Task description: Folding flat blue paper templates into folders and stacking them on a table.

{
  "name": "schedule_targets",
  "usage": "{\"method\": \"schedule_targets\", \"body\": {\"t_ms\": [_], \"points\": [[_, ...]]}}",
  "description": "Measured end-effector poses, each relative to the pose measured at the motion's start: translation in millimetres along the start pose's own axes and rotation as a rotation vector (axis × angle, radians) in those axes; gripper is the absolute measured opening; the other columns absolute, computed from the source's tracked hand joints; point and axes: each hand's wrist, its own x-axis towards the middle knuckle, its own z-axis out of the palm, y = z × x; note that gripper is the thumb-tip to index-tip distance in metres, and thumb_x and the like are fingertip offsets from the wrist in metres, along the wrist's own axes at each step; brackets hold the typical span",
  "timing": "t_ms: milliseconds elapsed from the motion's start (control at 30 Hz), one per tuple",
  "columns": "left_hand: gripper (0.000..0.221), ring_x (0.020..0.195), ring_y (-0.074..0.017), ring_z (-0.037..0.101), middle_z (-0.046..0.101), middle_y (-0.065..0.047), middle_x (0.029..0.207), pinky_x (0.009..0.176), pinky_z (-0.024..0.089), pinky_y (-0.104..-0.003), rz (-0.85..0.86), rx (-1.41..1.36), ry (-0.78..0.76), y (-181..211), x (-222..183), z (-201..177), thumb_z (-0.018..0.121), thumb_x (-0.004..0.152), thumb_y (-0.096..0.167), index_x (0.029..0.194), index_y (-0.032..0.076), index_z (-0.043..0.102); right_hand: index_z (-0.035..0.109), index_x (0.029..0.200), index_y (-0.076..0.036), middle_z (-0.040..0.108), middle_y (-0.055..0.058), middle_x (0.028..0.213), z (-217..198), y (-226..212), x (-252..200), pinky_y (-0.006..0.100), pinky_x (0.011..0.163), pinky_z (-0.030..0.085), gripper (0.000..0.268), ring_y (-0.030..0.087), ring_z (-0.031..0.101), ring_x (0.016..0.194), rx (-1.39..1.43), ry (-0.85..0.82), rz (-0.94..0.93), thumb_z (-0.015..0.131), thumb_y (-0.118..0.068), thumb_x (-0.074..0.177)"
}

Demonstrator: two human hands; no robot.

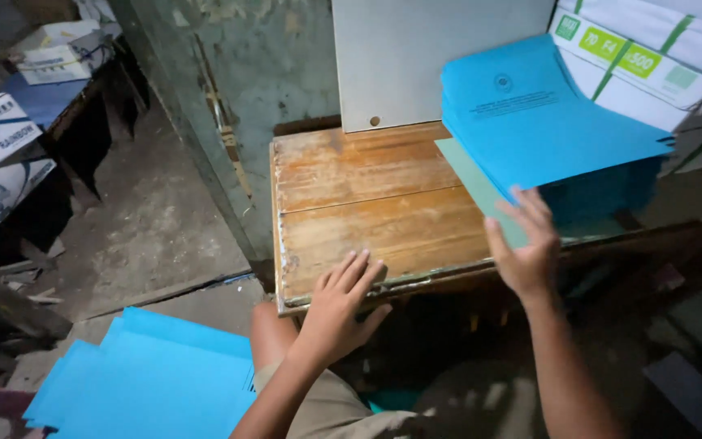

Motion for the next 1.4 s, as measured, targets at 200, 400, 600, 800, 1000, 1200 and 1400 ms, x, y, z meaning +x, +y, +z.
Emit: {"method": "schedule_targets", "body": {"t_ms": [200, 400, 600, 800, 1000, 1200, 1400], "points": [[0.069, 0.136, -0.0306, 0.057, 0.061, -0.013, 0.143, 0.106, 0.043, -0.047, 0.022, 0.05, 0.094, -12, -4, 21, 0.082, 0.078, 0.042, 0.139, 0.016, 0.063, 0.081, 0.114, -0.022, 0.066, 0.002, 0.135, 37, 24, 11, 0.04, 0.088, 0.053, 0.031, 0.027, 0.062, 0.111, -0.77, -0.123, -0.269, 0.082, -0.041, 0.089], [0.066, 0.137, -0.0302, 0.055, 0.062, -0.014, 0.141, 0.107, 0.041, -0.047, 0.002, 0.086, 0.103, -7, -3, 24, 0.081, 0.08, 0.041, 0.138, 0.016, 0.064, 0.066, 0.136, 0.009, 0.059, 0.025, 0.145, 33, 38, 37, 0.054, 0.088, 0.057, 0.054, 0.044, 0.063, 0.12, -0.647, -0.335, 0.018, 0.076, -0.019, 0.09], [0.064, 0.138, -0.0296, 0.053, 0.062, -0.013, 0.14, 0.108, 0.04, -0.048, -0.056, 0.138, 0.172, 0, -1, 33, 0.082, 0.079, 0.042, 0.134, 0.016, 0.066, 0.042, 0.152, 0.017, 0.025, 0.032, 0.165, 37, -10, 40, 0.058, 0.085, 0.061, 0.073, 0.048, 0.056, 0.132, -0.682, -0.461, 0.145, 0.071, -0.02, 0.096], [0.046, 0.127, -0.031, 0.065, 0.068, -0.015, 0.129, 0.102, 0.05, -0.046, -0.093, 0.001, 0.248, -24, -5, 11, 0.074, 0.086, 0.028, 0.128, 0.008, 0.068, 0.053, 0.15, -0.005, 0.04, 0.027, 0.161, 95, -164, -13, 0.054, 0.097, 0.054, 0.065, 0.049, 0.05, 0.134, -0.051, -0.839, 0.058, 0.07, -0.024, 0.091], [0.054, 0.12, -0.0329, 0.069, 0.071, -0.012, 0.125, 0.102, 0.055, -0.043, -0.278, 0.139, 0.412, -124, -115, -48, 0.077, 0.069, 0.014, 0.123, 0.012, 0.07, 0.069, 0.132, -0.012, 0.057, 0.019, 0.15, 167, -239, -74, 0.047, 0.094, 0.057, 0.039, 0.038, 0.066, 0.117, 0.218, -0.852, -0.258, 0.072, -0.02, 0.094], [0.036, 0.122, -0.0319, 0.066, 0.069, -0.009, 0.127, 0.096, 0.055, -0.049, -0.932, 0.224, 0.324, -173, -302, -26, 0.068, 0.096, 0.029, 0.13, 0.017, 0.069, 0.078, 0.115, -0.024, 0.077, 0.002, 0.117, 320, -223, -237, 0.037, 0.086, 0.06, 0.03, 0.025, 0.073, 0.1, 0.346, -1.141, -0.336, 0.077, -0.033, 0.087], [0.05, 0.134, -0.0463, 0.054, 0.059, -0.023, 0.141, 0.1, 0.05, -0.062, -1.237, 0.256, 0.213, -170, -389, 30, 0.073, 0.092, 0.028, 0.138, 0.009, 0.064, 0.06, 0.143, -0.013, 0.042, 0.033, 0.154, 399, -193, -352, 0.054, 0.118, 0.04, 0.06, 0.046, 0.043, 0.145, 0.108, -1.61, -0.066, 0.073, -0.034, 0.089]]}}
